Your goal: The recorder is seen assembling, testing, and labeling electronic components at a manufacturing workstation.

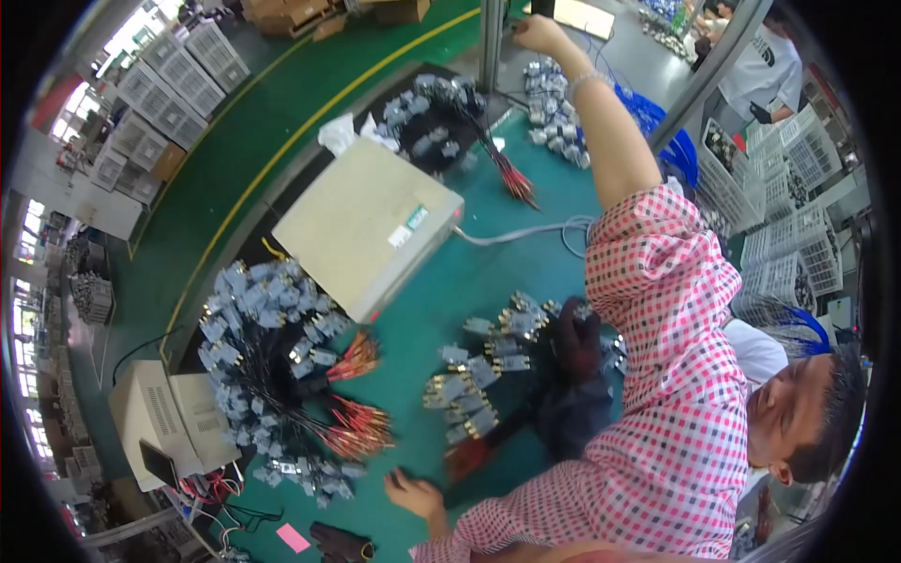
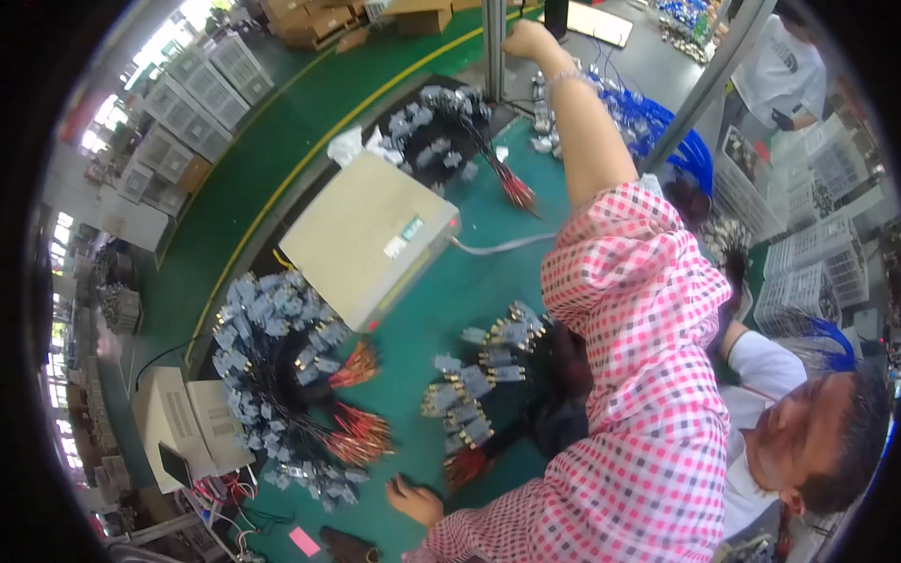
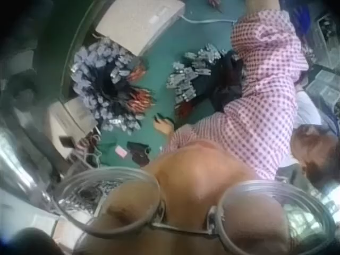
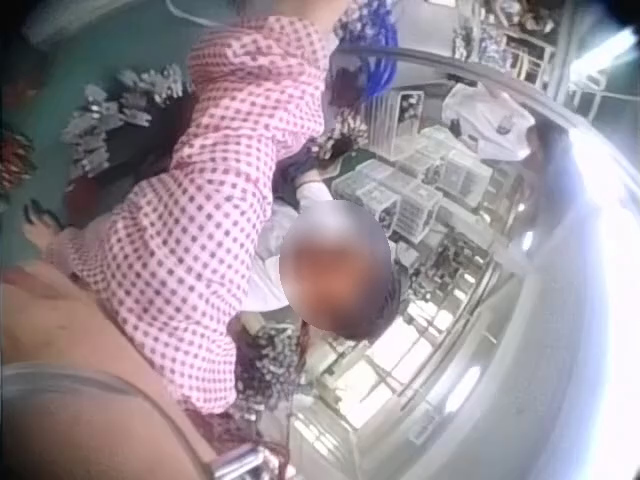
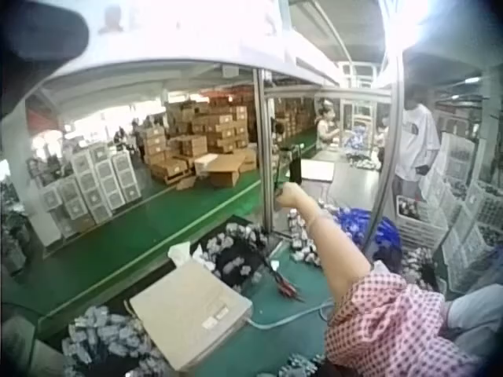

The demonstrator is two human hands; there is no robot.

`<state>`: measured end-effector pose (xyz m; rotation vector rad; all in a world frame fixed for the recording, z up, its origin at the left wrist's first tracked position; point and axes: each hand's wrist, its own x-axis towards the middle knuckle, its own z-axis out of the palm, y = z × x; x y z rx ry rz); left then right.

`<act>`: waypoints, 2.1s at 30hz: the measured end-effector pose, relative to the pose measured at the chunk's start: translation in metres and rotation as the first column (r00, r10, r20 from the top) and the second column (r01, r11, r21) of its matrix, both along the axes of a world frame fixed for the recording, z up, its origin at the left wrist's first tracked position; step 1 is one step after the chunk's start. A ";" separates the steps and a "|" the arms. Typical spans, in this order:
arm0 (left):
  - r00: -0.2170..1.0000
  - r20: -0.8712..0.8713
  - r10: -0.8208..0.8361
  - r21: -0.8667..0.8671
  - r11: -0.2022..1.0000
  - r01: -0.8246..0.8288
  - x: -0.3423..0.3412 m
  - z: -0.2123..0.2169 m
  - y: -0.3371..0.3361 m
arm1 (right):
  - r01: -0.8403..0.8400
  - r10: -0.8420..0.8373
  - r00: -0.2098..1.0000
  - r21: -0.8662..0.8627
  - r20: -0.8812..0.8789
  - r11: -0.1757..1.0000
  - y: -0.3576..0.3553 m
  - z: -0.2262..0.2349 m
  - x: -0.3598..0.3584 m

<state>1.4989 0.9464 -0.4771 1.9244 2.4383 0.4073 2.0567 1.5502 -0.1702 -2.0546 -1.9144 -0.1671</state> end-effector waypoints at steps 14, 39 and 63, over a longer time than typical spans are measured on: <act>1.000 -0.015 -0.002 -0.079 0.997 0.001 0.009 0.017 0.006 | 0.093 -0.093 0.996 -0.041 0.013 0.995 -0.072 -0.287 0.016; -0.026 0.666 -0.745 0.746 0.666 0.026 -0.122 0.352 -0.074 | -0.631 0.599 0.056 0.437 -0.799 0.641 -0.672 0.080 -0.557; -0.012 0.310 -0.951 0.903 0.290 0.318 -0.171 0.388 -0.292 | -0.781 0.655 0.162 0.310 -0.738 0.542 -0.889 0.130 -0.531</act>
